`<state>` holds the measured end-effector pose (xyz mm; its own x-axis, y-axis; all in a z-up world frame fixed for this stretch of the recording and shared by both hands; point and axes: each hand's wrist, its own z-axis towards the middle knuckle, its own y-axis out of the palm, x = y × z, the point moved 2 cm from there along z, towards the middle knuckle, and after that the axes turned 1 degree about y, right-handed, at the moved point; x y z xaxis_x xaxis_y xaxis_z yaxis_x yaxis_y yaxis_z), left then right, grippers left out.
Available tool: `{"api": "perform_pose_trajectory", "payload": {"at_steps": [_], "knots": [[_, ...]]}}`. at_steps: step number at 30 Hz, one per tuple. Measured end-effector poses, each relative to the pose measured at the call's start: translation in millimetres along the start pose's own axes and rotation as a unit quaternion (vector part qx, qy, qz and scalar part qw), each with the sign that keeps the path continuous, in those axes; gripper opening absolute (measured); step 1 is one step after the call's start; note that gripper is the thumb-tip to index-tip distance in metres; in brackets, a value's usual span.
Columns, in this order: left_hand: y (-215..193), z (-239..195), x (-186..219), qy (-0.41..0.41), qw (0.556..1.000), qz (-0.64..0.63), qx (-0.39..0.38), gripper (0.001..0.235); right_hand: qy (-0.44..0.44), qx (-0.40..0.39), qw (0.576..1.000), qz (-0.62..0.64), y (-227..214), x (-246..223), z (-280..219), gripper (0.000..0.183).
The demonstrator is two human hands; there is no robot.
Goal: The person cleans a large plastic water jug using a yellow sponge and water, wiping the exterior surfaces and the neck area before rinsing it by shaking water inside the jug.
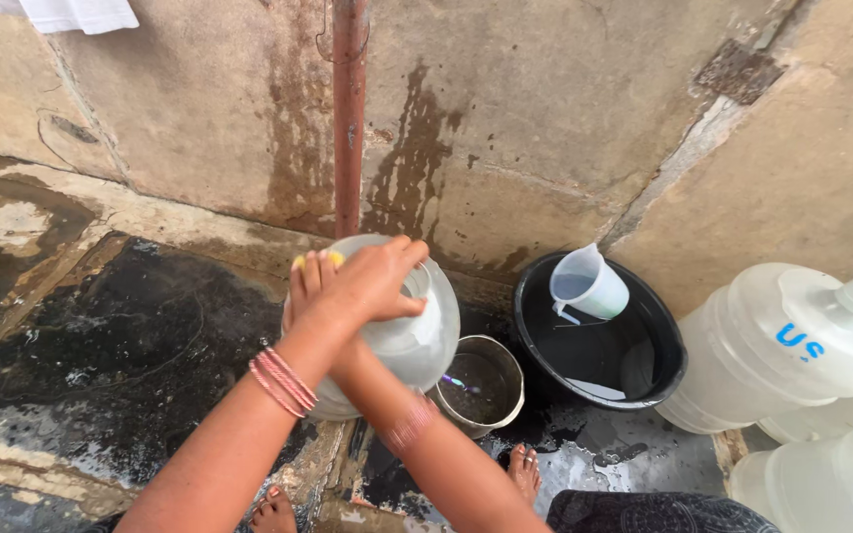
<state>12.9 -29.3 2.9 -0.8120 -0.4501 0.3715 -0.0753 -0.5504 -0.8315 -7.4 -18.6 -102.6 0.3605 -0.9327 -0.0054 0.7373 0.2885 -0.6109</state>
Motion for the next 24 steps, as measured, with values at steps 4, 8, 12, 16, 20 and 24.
{"api": "perform_pose_trajectory", "payload": {"at_steps": [4, 8, 12, 16, 20, 24], "knots": [[-29.0, -17.1, -40.5, -0.025, 0.999, -0.022, 0.003, 0.048, -0.106, -0.05, 0.99, 0.08, -34.2, 7.6, -92.7, 0.057], [-60.4, -51.9, -73.9, -0.119, 0.989, -0.075, -0.046, 0.055, -0.084, 0.125, 0.984, 0.095, -35.2, 89.0, -118.0, 0.043], [-74.4, -88.8, -87.6, -0.167, 0.978, -0.127, -0.012, 0.053, 0.347, -0.004, 0.865, 0.362, -5.4, 112.3, -93.0, 0.051], [-75.8, -122.4, -80.9, -0.291, 0.939, 0.13, 0.129, 0.063, 0.54, -0.015, 0.677, 0.5, 2.9, 35.6, -85.7, 0.06], [-94.3, -143.6, -101.0, -0.404, 0.909, 0.093, 0.04, 0.058, 0.3, -0.005, 0.891, 0.34, -29.6, -49.6, -116.4, 0.071], [-110.3, -165.7, -123.2, -0.329, 0.942, 0.062, 0.012, 0.051, 0.21, 0.023, 0.919, 0.334, -29.4, -46.4, -87.3, 0.063]]}}
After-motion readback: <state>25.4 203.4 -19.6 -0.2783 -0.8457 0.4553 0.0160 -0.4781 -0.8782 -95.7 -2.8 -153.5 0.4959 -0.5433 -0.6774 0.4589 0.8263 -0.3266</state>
